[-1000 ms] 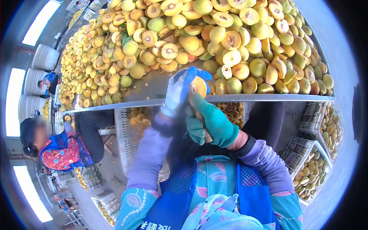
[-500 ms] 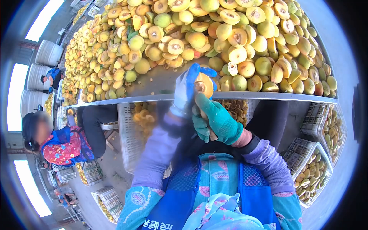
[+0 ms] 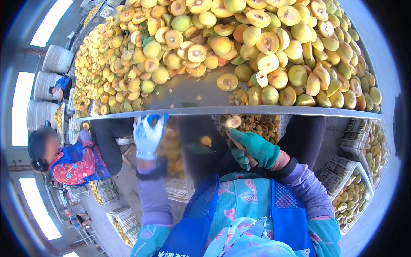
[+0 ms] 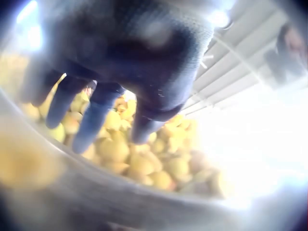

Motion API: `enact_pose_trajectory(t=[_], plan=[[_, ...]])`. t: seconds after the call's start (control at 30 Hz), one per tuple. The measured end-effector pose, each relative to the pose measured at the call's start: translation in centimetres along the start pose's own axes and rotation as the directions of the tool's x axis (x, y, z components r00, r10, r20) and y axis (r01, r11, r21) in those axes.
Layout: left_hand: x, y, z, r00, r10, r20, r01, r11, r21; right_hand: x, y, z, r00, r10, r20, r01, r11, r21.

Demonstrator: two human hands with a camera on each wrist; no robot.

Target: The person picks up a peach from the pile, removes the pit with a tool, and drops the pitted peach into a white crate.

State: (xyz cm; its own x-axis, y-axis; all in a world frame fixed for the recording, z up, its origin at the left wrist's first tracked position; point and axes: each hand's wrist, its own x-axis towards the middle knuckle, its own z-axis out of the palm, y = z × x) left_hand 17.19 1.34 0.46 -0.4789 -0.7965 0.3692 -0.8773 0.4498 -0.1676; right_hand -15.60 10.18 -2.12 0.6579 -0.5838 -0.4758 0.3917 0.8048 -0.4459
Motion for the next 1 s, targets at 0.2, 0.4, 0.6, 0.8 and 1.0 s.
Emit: enact_pose_trajectory(t=[0.2, 0.4, 0.6, 0.8, 1.0], plan=[[14.2, 13.2, 5.2, 0.901, -0.171, 0.399, 0.3, 0.91, -0.287, -1.3, -1.2, 1.7, 0.84, -0.422, -0.341, 0.336, 0.898, -0.285], [15.0, 13.9, 4.9, 0.905, 0.066, 0.421, 0.325, 0.531, -0.783, 0.8, -2.9, -1.7, 0.519, -0.854, -0.033, 0.397, 0.275, -0.876], [10.2, 15.8, 0.9, 0.93, -0.159, 0.33, 0.311, -0.138, -0.941, 2.2, -3.1, 0.8, 0.429, -0.902, 0.039, 0.317, 0.11, -0.942], [9.7, 17.2, 1.9, 0.844, -0.19, 0.502, 0.242, -0.7, -0.672, 2.4, -1.9, 0.5, 0.427, -0.904, 0.025, 0.341, 0.136, -0.93], [9.4, 16.9, 0.9, 0.862, -0.224, 0.454, 0.224, -0.635, -0.739, 2.3, -1.9, 1.3, 0.464, -0.885, 0.044, 0.34, 0.132, -0.931]])
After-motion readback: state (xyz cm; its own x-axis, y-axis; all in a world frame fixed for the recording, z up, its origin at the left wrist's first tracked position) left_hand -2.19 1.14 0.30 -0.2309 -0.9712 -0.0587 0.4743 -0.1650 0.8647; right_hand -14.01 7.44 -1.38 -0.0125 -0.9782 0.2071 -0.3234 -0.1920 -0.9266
